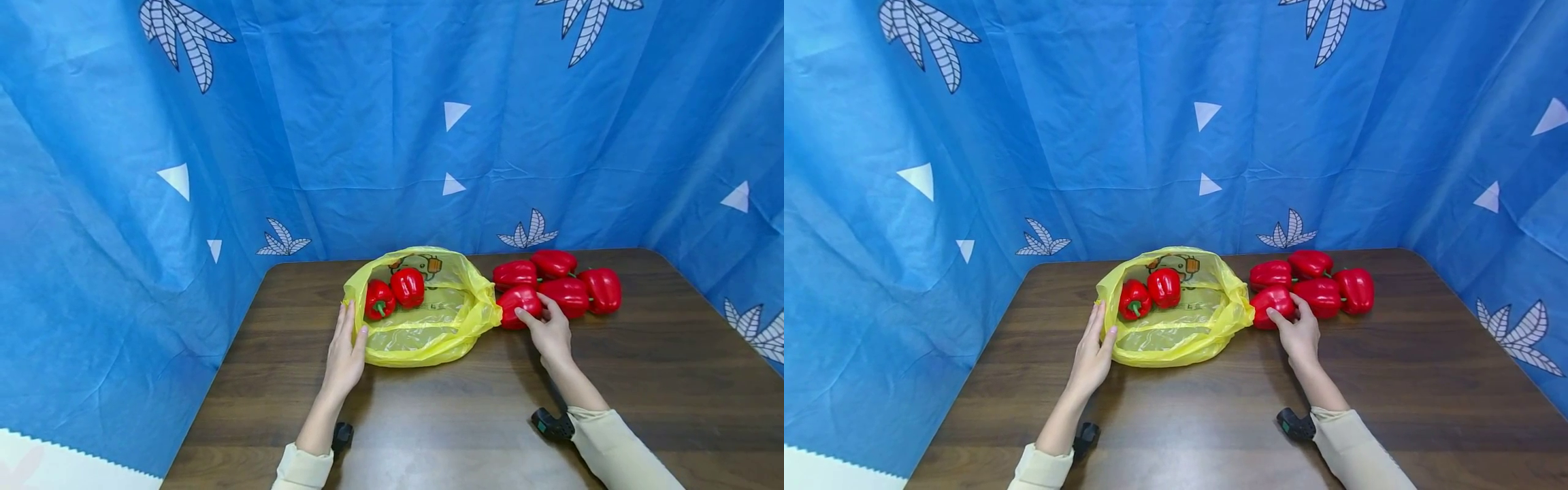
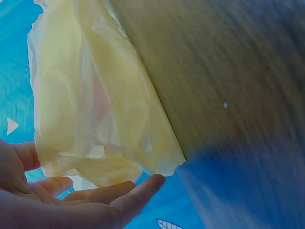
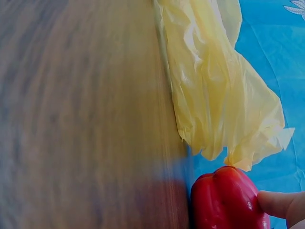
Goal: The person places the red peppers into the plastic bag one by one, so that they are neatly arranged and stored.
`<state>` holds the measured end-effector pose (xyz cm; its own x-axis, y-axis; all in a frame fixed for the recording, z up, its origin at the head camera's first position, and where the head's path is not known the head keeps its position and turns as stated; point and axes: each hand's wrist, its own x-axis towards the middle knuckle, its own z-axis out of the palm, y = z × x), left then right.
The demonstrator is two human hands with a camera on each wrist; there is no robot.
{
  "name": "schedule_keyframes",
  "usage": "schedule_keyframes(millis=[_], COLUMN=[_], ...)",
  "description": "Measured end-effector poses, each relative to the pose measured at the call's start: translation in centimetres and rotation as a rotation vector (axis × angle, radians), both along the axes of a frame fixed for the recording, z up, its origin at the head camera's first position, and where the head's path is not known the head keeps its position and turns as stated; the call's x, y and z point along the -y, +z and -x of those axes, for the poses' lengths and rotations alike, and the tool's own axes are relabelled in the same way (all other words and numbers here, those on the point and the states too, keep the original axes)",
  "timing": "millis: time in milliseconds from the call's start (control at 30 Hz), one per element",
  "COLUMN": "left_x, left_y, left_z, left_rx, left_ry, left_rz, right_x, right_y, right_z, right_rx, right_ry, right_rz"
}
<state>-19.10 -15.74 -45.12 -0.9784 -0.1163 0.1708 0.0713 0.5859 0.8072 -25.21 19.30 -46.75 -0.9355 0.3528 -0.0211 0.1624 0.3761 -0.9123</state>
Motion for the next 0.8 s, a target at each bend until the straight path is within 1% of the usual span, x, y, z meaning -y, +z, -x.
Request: schedule_keyframes(millis=[100,200,267,367,500,600,667,800], left_x=[0.0,-0.1,-0.1,-0.1,-0.1,-0.1,-0.1,-0.1], left_y=[0.0,0.0,0.0,0.0,0.1,0.0,0.0,0.0], left_z=[0.0,0.0,0.0,0.0,-0.1,-0.1,-0.1,-0.1], left_rx=[-0.003,-0.007,-0.015,-0.026,-0.027,-0.021,-0.022,-0.035], left_ry=[0.001,0.005,0.006,0.007,0.006,0.005,0.007,0.004], left_rz=[-0.002,-0.007,-0.006,-0.009,-0.006,-0.005,-0.010,-0.006], right_x=[0.1,0.2,0.3,-0.1,-1.1,-1.8,-2.1,-3.0], right_y=[0.2,0.5,0.3,-0.5,-2.7,-4.0,-4.3,-4.4], right_z=[-0.1,-0.2,-0.2,0.1,1.3,2.1,2.4,3.0], right_rx=[-0.003,-0.015,-0.033,-0.081,-0.121,-0.137,-0.155,-0.188], right_ry=[-0.011,-0.019,-0.027,-0.032,-0.034,-0.049,-0.056,-0.062], right_rz=[0.029,0.083,0.125,0.156,0.172,0.161,0.151,0.125])
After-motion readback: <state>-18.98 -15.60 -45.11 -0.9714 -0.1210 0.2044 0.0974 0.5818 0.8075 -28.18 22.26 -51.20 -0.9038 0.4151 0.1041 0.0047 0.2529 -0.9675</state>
